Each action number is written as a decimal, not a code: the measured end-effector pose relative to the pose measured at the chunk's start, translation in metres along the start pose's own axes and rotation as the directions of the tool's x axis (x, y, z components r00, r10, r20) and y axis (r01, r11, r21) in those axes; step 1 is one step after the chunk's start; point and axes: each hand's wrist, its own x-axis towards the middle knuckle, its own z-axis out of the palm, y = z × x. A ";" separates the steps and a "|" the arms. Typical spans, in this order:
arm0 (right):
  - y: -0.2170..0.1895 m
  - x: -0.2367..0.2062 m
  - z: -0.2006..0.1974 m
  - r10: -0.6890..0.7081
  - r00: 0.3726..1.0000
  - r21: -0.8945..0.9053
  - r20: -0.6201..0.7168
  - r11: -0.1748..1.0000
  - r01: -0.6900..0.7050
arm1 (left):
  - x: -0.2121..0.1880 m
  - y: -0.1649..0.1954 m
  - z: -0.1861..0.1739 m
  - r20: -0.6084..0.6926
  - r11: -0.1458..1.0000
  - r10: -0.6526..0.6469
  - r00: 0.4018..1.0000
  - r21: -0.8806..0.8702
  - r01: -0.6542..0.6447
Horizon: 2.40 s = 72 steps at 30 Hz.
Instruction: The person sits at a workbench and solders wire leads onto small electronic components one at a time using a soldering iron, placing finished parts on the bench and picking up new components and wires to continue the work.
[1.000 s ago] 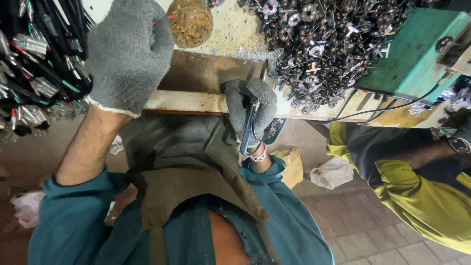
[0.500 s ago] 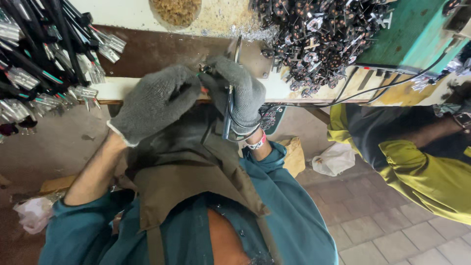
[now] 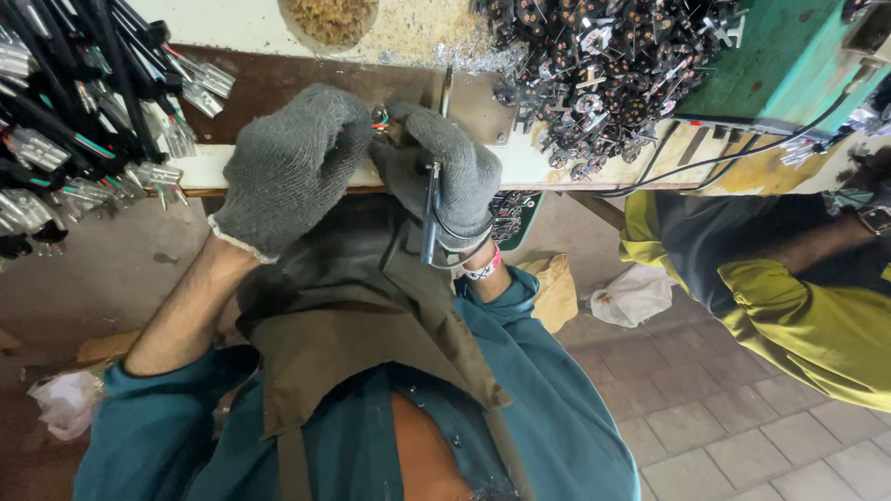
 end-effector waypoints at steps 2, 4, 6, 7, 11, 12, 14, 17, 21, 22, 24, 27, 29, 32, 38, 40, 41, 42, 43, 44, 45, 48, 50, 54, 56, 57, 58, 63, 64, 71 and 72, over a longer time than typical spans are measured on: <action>0.001 0.000 -0.005 0.025 0.997 -0.043 0.067 0.999 -0.022 | 0.004 0.005 0.000 0.016 0.997 0.001 1.000 -0.071 0.000; 0.003 0.000 -0.009 0.036 0.995 -0.059 0.094 0.998 -0.030 | 0.008 0.011 0.000 -0.004 0.990 0.060 0.998 -0.130 -0.060; 0.005 0.000 -0.009 0.037 0.996 -0.045 0.087 0.998 -0.033 | 0.010 0.016 0.001 -0.060 0.969 0.168 0.984 -0.176 -0.176; 0.005 0.000 -0.009 0.025 0.997 -0.042 0.075 0.999 -0.022 | 0.011 0.016 0.001 -0.042 0.985 0.130 0.991 -0.110 -0.134; 0.003 0.000 -0.003 0.030 0.999 -0.065 0.033 0.998 -0.028 | 0.016 0.012 0.004 -0.018 0.996 0.054 0.998 0.078 -0.052; 0.002 0.000 -0.002 0.054 0.998 -0.078 0.034 0.996 -0.051 | 0.017 0.011 0.004 -0.015 0.994 0.042 0.999 0.097 -0.040; 0.002 0.000 -0.002 0.053 0.998 -0.078 0.040 0.996 -0.050 | 0.018 0.010 0.007 -0.013 0.989 0.038 0.999 0.144 -0.036; 0.005 0.000 -0.003 0.065 0.997 -0.063 0.035 0.996 -0.063 | 0.018 0.009 0.008 -0.015 0.986 0.051 0.999 0.157 -0.048; 0.006 0.001 -0.001 0.020 1.000 -0.068 0.018 0.998 -0.019 | 0.020 0.007 0.007 -0.047 0.986 0.095 0.994 0.142 -0.087; 0.005 0.001 -0.001 0.018 1.000 -0.067 0.012 0.998 -0.017 | 0.021 0.007 0.006 -0.041 0.984 0.101 0.994 0.153 -0.094; 0.003 0.004 0.000 0.010 1.000 -0.064 0.001 0.998 -0.010 | 0.023 0.006 0.006 -0.031 0.978 0.116 0.993 0.178 -0.108; 0.003 0.006 -0.006 0.042 0.999 -0.060 0.030 0.997 -0.040 | 0.025 0.006 0.005 -0.102 0.965 0.255 0.961 0.084 -0.247; 0.009 0.005 -0.013 0.026 0.999 0.196 0.046 0.980 -0.035 | 0.025 0.007 0.005 -0.107 0.959 0.260 0.960 0.145 -0.244; 0.021 -0.011 -0.025 0.131 0.987 0.310 0.097 0.938 -0.155 | 0.023 0.007 0.006 -0.063 0.971 0.190 0.980 0.160 -0.178; 0.040 -0.049 -0.020 -0.076 0.993 -0.081 0.086 0.993 0.083 | 0.019 0.002 0.011 -0.063 0.968 0.137 0.989 0.221 -0.121; 0.038 -0.052 -0.023 -0.029 0.986 -0.101 0.167 0.994 0.046 | 0.019 0.002 0.012 -0.043 0.971 0.124 0.991 0.213 -0.112; 0.036 -0.050 -0.024 -0.012 0.979 -0.111 0.202 0.993 0.035 | 0.018 0.002 0.012 -0.037 0.971 0.115 0.993 0.216 -0.104; 0.033 -0.048 -0.025 0.007 0.971 -0.121 0.240 0.992 0.023 | 0.018 0.002 0.012 -0.032 0.972 0.101 0.994 0.218 -0.092; 0.030 -0.044 -0.025 -0.019 0.980 -0.123 0.200 0.991 0.044 | 0.018 0.003 0.011 -0.022 0.971 0.095 0.995 0.220 -0.088; 0.026 -0.040 -0.023 -0.043 0.986 -0.125 0.161 0.990 0.064 | 0.018 0.003 0.011 -0.011 0.971 0.087 0.996 0.223 -0.083; 0.022 -0.036 -0.021 -0.062 0.991 -0.125 0.122 0.989 0.078 | 0.018 0.004 0.011 0.005 0.972 0.076 0.997 0.225 -0.075; 0.016 -0.025 -0.019 -0.135 0.988 -0.097 0.074 0.985 0.142 | 0.020 0.006 0.010 0.049 0.969 0.038 0.998 0.241 -0.049; 0.015 -0.021 -0.021 -0.142 0.980 -0.016 0.141 0.989 0.146 | 0.020 0.005 0.009 0.095 0.956 0.070 0.993 0.278 -0.094; 0.015 -0.021 -0.022 -0.121 0.985 -0.071 0.120 0.989 0.131 | 0.021 0.003 0.008 0.125 0.957 0.092 0.988 0.261 -0.122; 0.015 -0.024 -0.020 -0.137 0.986 -0.057 0.096 0.988 0.143 | 0.021 0.002 0.008 0.106 0.962 0.109 0.988 0.241 -0.131; 0.015 -0.025 -0.018 -0.150 0.986 -0.051 0.078 0.987 0.155 | 0.021 0.002 0.008 0.093 0.962 0.123 0.988 0.235 -0.142; 0.016 -0.025 -0.016 -0.157 0.987 -0.045 0.044 0.986 0.159 | 0.022 0.002 0.008 0.069 0.959 0.130 0.989 0.243 -0.143; 0.019 -0.029 -0.016 -0.166 0.986 0.002 0.016 0.986 0.166 | 0.023 0.006 0.009 0.001 0.956 0.131 0.991 0.265 -0.126; 0.020 -0.028 -0.018 -0.153 0.987 0.024 0.047 0.988 0.152 | 0.024 0.007 0.009 -0.006 0.953 0.136 0.991 0.275 -0.129; 0.017 -0.016 -0.027 -0.167 0.980 0.148 0.106 0.978 0.150 | 0.027 0.010 0.005 0.026 0.950 0.115 0.993 0.289 -0.118; 0.016 -0.013 -0.028 -0.151 0.981 0.169 0.122 0.977 0.130 | 0.027 0.010 0.005 0.042 0.954 0.107 0.993 0.276 -0.115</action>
